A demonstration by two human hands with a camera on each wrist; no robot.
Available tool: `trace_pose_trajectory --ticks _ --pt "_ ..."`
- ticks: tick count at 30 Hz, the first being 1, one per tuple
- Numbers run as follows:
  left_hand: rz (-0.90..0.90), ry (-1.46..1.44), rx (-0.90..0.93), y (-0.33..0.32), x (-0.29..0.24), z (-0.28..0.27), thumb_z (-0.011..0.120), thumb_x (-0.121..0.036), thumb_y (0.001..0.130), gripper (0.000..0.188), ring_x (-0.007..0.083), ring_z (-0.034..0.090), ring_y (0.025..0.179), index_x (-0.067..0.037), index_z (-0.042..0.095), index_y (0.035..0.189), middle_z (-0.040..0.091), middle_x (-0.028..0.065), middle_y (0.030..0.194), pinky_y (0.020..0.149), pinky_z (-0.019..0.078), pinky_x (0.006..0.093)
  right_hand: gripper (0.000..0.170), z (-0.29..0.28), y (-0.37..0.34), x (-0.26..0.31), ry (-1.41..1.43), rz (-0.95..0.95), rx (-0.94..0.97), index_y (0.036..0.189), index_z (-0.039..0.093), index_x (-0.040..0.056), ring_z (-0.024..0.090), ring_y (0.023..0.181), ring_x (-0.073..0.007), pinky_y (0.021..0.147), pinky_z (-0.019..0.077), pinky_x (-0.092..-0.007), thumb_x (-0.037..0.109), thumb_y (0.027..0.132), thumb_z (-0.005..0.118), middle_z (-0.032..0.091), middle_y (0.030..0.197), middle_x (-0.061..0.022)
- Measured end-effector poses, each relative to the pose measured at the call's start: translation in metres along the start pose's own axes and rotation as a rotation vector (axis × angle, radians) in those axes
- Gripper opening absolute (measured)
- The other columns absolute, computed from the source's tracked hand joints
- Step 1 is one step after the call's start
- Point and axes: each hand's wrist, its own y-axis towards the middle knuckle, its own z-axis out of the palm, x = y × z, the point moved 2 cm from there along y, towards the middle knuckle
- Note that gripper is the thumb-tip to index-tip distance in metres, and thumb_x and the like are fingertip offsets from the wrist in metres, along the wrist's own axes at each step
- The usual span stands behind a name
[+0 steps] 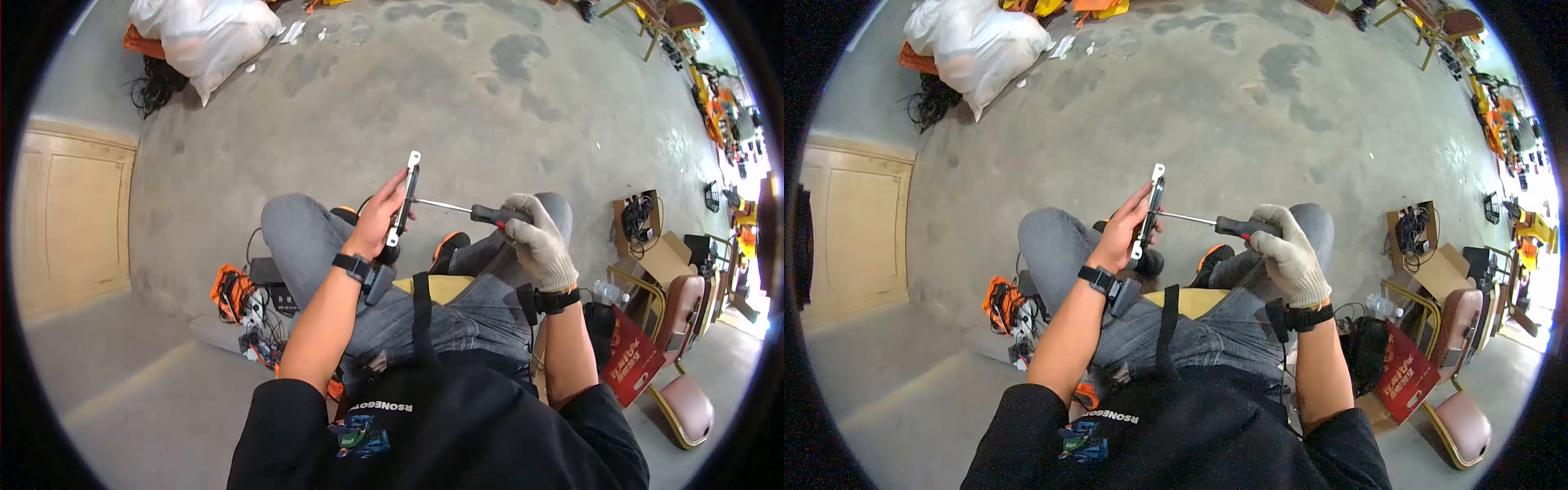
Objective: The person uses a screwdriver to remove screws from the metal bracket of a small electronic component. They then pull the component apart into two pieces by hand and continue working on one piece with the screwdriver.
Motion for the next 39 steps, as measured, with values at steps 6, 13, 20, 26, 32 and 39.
trace_pose_trajectory --ticks 6,13,20,26,32,39 --pt "0.027 -0.002 0.010 0.002 -0.003 0.003 0.049 -0.023 0.106 0.052 0.0143 0.063 0.082 -0.013 0.036 0.155 0.064 0.0078 0.110 0.063 0.0528 0.0262 0.030 -0.011 0.000 0.012 -0.119 0.132 0.179 0.123 0.057 0.0000 0.055 0.072 -0.0121 0.064 0.0460 -0.0250 0.019 0.100 0.053 0.059 0.092 -0.0072" --pt "0.007 0.002 -0.007 0.000 -0.003 0.002 0.048 -0.023 0.106 0.052 0.0138 0.063 0.082 -0.013 0.036 0.155 0.066 0.0073 0.107 0.062 0.0524 0.0261 0.027 0.006 -0.008 0.019 0.085 0.101 0.034 0.120 0.058 0.0011 0.055 0.086 -0.0150 0.072 0.0495 -0.0281 0.019 0.099 0.058 0.057 0.102 -0.0083" --pt "0.011 -0.059 0.006 0.001 -0.001 0.002 0.049 -0.024 0.105 0.052 0.0143 0.063 0.082 -0.013 0.036 0.155 0.065 0.0073 0.109 0.063 0.0524 0.0267 0.033 -0.012 0.001 0.002 0.037 0.161 0.135 0.122 0.056 0.0002 0.056 0.085 -0.0161 0.075 0.0490 -0.0299 0.022 0.098 0.061 0.057 0.102 -0.0085" --pt "0.005 -0.038 -0.009 0.001 -0.003 0.003 0.049 -0.025 0.105 0.052 0.0143 0.064 0.082 -0.015 0.037 0.155 0.065 0.0076 0.109 0.063 0.0531 0.0267 0.029 0.000 -0.007 0.018 0.111 0.136 0.108 0.119 0.057 -0.0019 0.056 0.080 -0.0135 0.071 0.0476 -0.0256 0.017 0.098 0.058 0.059 0.100 -0.0087" --pt "0.019 -0.062 0.007 0.003 0.000 0.001 0.049 -0.025 0.105 0.053 0.0145 0.064 0.083 -0.014 0.036 0.155 0.065 0.0072 0.108 0.065 0.0534 0.0269 0.032 -0.014 0.001 -0.001 0.087 0.162 0.181 0.123 0.056 -0.0025 0.056 0.084 -0.0137 0.072 0.0484 -0.0262 0.015 0.097 0.060 0.059 0.105 -0.0099" --pt "0.020 -0.060 -0.010 0.002 -0.001 0.000 0.049 -0.025 0.105 0.053 0.0152 0.064 0.084 -0.013 0.035 0.155 0.065 0.0068 0.108 0.066 0.0532 0.0270 0.030 -0.002 -0.007 0.016 0.080 0.190 0.146 0.122 0.057 -0.0012 0.059 0.083 -0.0148 0.071 0.0504 -0.0282 0.018 0.099 0.058 0.060 0.101 -0.0090"
